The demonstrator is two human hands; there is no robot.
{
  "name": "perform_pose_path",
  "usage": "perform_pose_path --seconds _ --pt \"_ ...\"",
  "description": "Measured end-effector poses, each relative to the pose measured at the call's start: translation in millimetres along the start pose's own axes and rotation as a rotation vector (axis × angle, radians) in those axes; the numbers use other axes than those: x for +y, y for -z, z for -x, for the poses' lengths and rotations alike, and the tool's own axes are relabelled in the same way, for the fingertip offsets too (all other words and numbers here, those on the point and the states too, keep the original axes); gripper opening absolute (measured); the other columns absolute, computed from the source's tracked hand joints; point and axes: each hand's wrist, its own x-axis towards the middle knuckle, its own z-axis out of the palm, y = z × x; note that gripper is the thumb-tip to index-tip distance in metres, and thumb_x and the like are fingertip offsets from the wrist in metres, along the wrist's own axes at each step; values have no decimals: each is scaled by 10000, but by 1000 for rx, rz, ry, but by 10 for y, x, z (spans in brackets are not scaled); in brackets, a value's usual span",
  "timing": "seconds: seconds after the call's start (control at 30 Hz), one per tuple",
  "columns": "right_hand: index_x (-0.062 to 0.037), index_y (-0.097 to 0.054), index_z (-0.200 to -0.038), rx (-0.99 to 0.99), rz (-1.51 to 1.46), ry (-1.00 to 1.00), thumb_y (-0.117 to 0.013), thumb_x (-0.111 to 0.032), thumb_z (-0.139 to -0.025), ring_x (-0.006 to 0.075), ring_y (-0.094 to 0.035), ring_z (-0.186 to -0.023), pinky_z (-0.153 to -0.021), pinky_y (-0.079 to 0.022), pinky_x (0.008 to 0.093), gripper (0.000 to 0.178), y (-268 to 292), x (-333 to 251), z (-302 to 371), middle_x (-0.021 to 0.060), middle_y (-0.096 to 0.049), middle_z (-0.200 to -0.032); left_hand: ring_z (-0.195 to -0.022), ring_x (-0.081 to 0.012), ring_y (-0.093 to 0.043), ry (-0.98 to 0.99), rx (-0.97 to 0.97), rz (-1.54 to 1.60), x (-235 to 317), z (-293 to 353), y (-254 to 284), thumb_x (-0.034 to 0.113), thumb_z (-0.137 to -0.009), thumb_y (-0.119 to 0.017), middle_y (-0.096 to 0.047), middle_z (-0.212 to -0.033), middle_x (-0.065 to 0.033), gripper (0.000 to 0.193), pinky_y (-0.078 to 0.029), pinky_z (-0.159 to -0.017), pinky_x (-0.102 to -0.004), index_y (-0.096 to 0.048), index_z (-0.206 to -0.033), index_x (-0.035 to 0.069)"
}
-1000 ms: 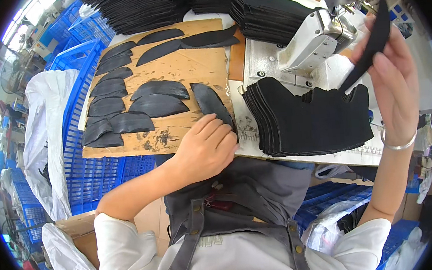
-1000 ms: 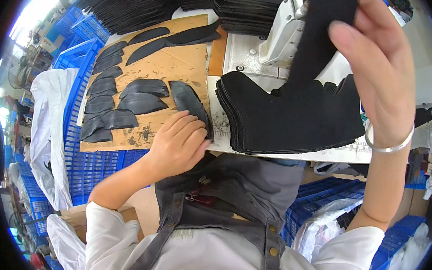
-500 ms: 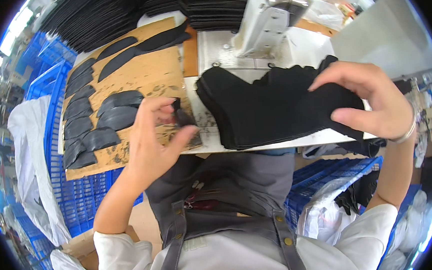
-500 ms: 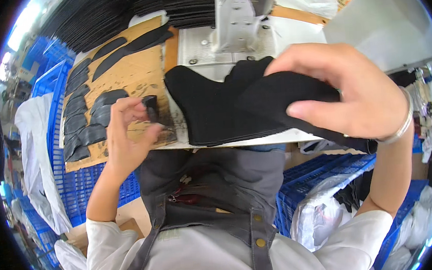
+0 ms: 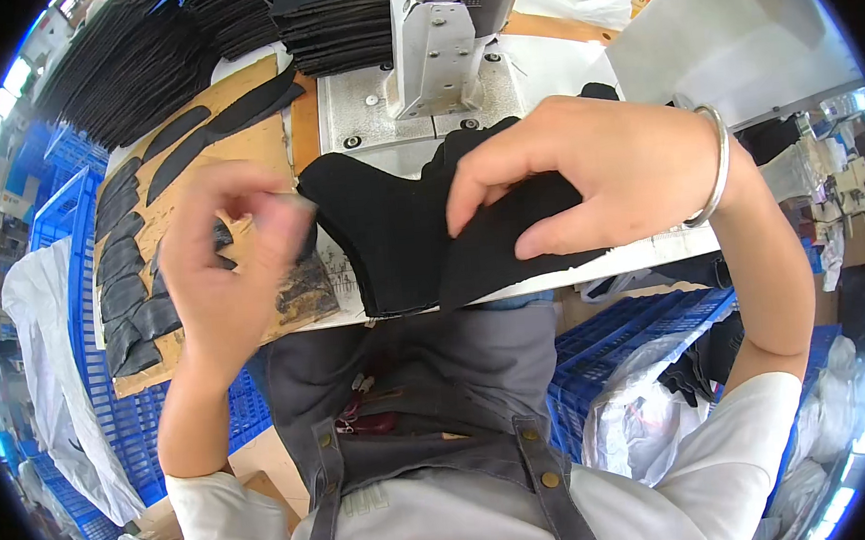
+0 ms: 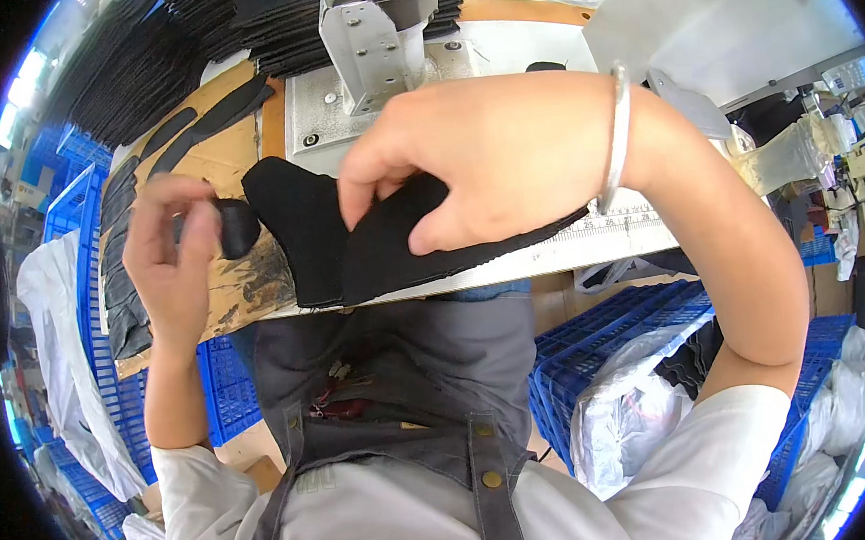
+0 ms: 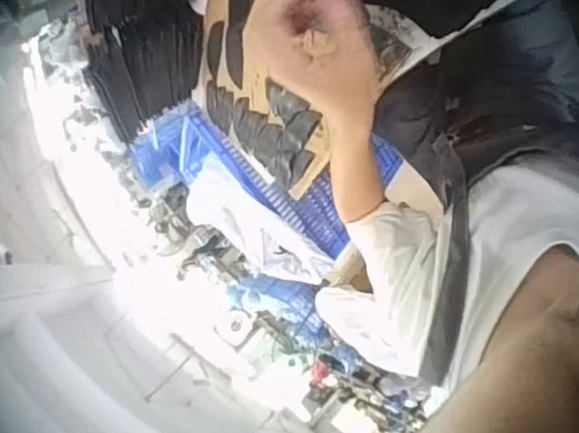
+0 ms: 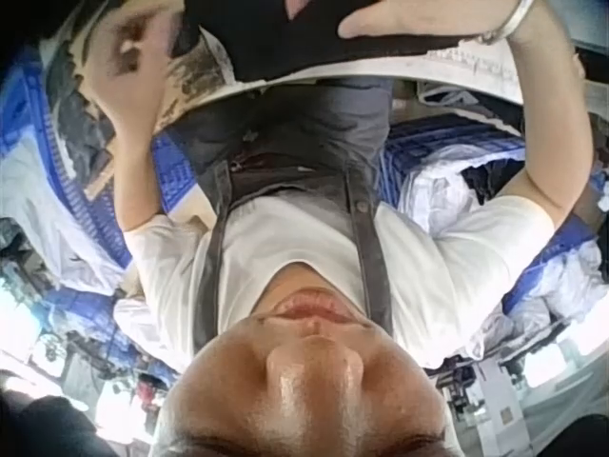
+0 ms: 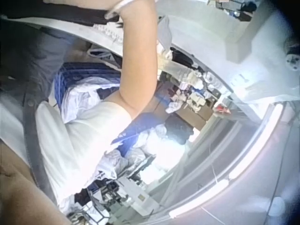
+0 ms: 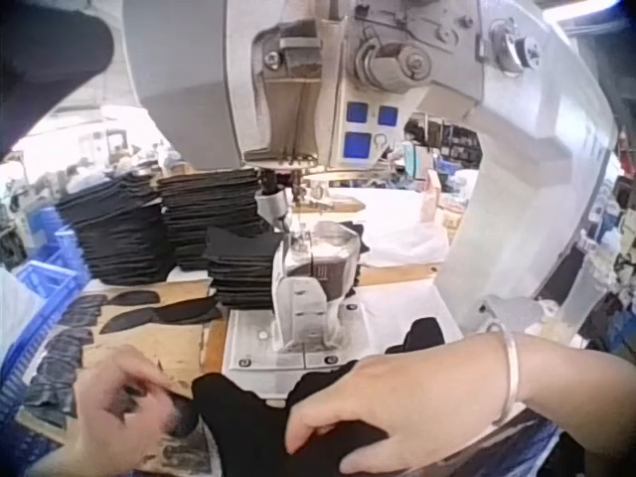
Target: The user is seen aligning and preparing black shoe upper components for assembly in a manufacturing setting.
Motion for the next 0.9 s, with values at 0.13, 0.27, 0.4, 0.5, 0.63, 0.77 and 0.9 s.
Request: perform_pose_path --seconds 0.13,0.27,0.4,0.5,0.63,0.77,0.9 --pt "33 -611 -1002 47 -102 68 -649 -87 -740 275 -645 -840 -805 -500 321 290 -38 0 -41 166 -665 -901 -923 -234 -531 -346 -427 -129 345 -229 -247 284 -622 -850 -552 -981 -86 437 -415 -808 -341 -638 -897 18" --pt "-19 -599 -1006 165 -137 65 -699 -50 -725 116 -602 -778 -735 -481 253 300 -98 67 58 71 -648 -839 -919 -262 -526 -379 -498 -187 341 -309 -433 235 -647 -834 -556 -1000 -96 354 -415 -819 -347 -613 -809 12" --pt "39 -595 -969 281 -22 -162 -703 -109 -720 200 -608 -742 -662 -471 295 310 -42 85 250 128 -644 -811 -934 -280 -515 -253 -550 -155 375 -352 -436 177 -690 -791 -548 -1034 -102 269 -416 -834 -355 -583 -740 14" --pt "33 -594 -970 204 -337 -358 -703 -125 -745 123 -556 -665 -625 -454 261 296 -43 158 455 86 -607 -706 -1032 -302 -496 -181 -628 -177 456 -292 -415 150 -723 -747 -538 -1134 -121 234 -390 -894 -367 -559 -698 12" --pt "39 -591 -973 285 -240 -372 -713 -116 -758 103 -525 -651 -609 -438 254 292 -183 182 507 82 -611 -710 -1175 -323 -439 -273 -579 -288 495 -248 -460 169 -735 -734 -504 -1275 -142 249 -315 -990 -393 -553 -683 6" --pt "46 -590 -964 367 -213 -337 -716 -124 -757 127 -538 -666 -626 -441 276 296 -254 161 503 106 -623 -745 -1202 -324 -428 -223 -594 -300 474 -248 -479 189 -737 -739 -494 -1305 -147 274 -292 -1014 -406 -549 -673 1" --pt "41 -590 -954 334 -226 -363 -721 -135 -746 198 -549 -664 -646 -448 312 303 -239 123 522 150 -618 -762 -1203 -323 -428 -257 -594 -323 458 -247 -517 205 -735 -745 -496 -1302 -145 292 -293 -1012 -407 -547 -672 0"
